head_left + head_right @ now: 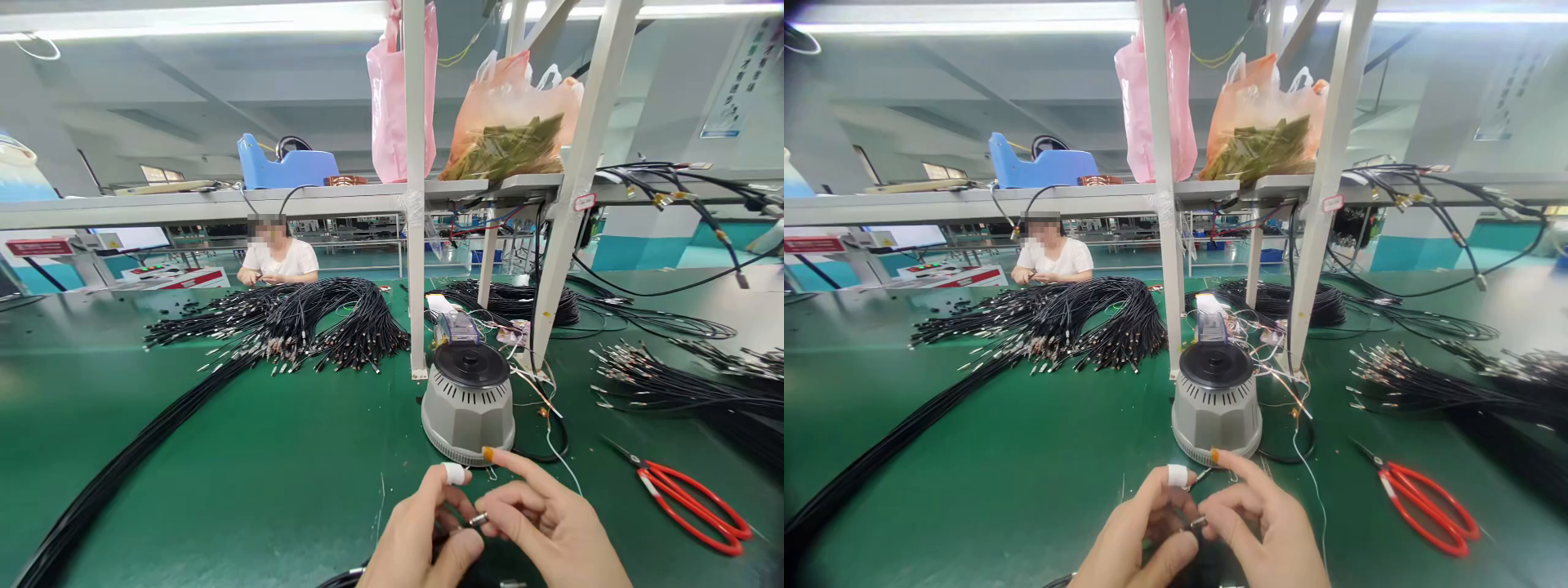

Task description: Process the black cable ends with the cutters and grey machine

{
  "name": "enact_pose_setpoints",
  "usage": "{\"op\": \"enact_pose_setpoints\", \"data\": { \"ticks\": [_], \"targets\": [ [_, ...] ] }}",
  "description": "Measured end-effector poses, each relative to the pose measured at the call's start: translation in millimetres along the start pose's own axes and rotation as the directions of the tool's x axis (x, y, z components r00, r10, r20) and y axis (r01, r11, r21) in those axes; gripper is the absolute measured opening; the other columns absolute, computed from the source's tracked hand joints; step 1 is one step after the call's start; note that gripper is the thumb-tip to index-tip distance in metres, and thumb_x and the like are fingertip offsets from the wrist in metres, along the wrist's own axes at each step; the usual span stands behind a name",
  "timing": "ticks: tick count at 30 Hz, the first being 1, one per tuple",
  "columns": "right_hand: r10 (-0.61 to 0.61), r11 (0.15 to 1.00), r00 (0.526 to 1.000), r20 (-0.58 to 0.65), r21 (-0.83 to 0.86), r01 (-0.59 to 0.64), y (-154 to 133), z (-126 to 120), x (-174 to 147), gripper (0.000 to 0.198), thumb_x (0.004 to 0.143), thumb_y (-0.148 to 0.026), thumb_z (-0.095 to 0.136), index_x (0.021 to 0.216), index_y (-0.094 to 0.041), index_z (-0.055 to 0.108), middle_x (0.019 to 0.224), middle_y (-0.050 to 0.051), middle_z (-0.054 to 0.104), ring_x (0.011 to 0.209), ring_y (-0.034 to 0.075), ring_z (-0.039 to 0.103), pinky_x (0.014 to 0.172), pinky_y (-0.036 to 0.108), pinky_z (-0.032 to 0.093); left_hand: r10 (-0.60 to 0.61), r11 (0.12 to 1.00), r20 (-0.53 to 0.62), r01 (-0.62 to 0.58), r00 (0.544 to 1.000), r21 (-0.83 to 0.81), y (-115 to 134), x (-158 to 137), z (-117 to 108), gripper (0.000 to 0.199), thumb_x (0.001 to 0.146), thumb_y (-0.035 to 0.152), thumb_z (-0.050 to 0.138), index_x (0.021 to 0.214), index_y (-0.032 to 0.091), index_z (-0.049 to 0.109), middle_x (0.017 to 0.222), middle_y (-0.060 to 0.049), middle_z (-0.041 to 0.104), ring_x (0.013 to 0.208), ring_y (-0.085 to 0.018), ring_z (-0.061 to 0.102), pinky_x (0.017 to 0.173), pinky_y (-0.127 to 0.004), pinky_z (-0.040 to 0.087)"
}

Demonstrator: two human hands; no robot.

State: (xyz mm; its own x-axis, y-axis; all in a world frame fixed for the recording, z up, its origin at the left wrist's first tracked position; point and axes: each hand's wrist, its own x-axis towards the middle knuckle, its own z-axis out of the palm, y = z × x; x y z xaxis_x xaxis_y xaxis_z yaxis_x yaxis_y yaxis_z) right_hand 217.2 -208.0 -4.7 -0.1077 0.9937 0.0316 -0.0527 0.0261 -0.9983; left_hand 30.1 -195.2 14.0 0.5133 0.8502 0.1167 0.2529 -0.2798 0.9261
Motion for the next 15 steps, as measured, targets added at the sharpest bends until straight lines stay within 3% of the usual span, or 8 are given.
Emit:
{"op": "enact_pose_setpoints", "data": {
  "ticks": [3,7,9,13,15],
  "targets": [
    [0.012,1.0,1.0,-0.022,0.007,-0.011,0,0,-4,0.051,0.084,-0.04,0.07,0.125,-0.02,0.046,0.079,0.001,0.076,0.077,0.021,0.07,0.077,0.029,0.054,-0.02,0.996,-0.064,0.014,0.998,-0.094,3,2,5,0.034,0.083,0.022,0.061,0.116,0.02,0.052,0.085,0.0,0.064,0.066,-0.014,0.059,0.064,-0.026,0.048],
    [-0.001,0.994,0.987,-0.162,-0.111,-0.017,0,2,-6,0.046,0.08,-0.04,0.073,0.113,-0.021,0.047,0.069,-0.003,0.072,0.067,0.018,0.066,0.07,0.027,0.052,-0.109,0.985,-0.024,0.105,0.994,-0.135,-5,0,2,0.026,0.079,0.017,0.061,0.104,0.019,0.054,0.071,0.005,0.059,0.052,-0.011,0.056,0.053,-0.022,0.042],
    [0.03,0.999,0.977,-0.21,-0.037,-0.038,-2,6,-5,0.05,0.075,-0.04,0.076,0.109,-0.02,0.046,0.064,-0.004,0.071,0.06,0.017,0.065,0.063,0.026,0.051,-0.117,0.982,-0.015,0.114,0.993,-0.15,-10,-2,-1,0.025,0.077,0.016,0.062,0.101,0.018,0.055,0.072,0.003,0.061,0.055,-0.011,0.057,0.056,-0.022,0.043],
    [0.093,0.99,0.966,-0.242,0.126,-0.063,-3,10,-4,0.058,0.067,-0.043,0.082,0.108,-0.018,0.049,0.057,-0.004,0.069,0.05,0.015,0.062,0.049,0.022,0.046,-0.091,0.983,-0.103,0.073,0.99,-0.168,-8,-5,1,0.03,0.079,0.017,0.064,0.108,0.019,0.058,0.087,-0.003,0.068,0.068,-0.013,0.058,0.063,-0.024,0.044],
    [0.087,0.99,0.961,-0.262,0.13,-0.054,0,8,-6,0.057,0.067,-0.047,0.082,0.107,-0.017,0.054,0.063,0.0,0.072,0.058,0.017,0.066,0.052,0.022,0.048,-0.102,0.968,-0.138,0.067,0.985,-0.243,-4,-4,4,0.024,0.08,0.019,0.065,0.103,0.018,0.059,0.083,-0.002,0.069,0.064,-0.012,0.058,0.061,-0.024,0.043]
  ]
}}
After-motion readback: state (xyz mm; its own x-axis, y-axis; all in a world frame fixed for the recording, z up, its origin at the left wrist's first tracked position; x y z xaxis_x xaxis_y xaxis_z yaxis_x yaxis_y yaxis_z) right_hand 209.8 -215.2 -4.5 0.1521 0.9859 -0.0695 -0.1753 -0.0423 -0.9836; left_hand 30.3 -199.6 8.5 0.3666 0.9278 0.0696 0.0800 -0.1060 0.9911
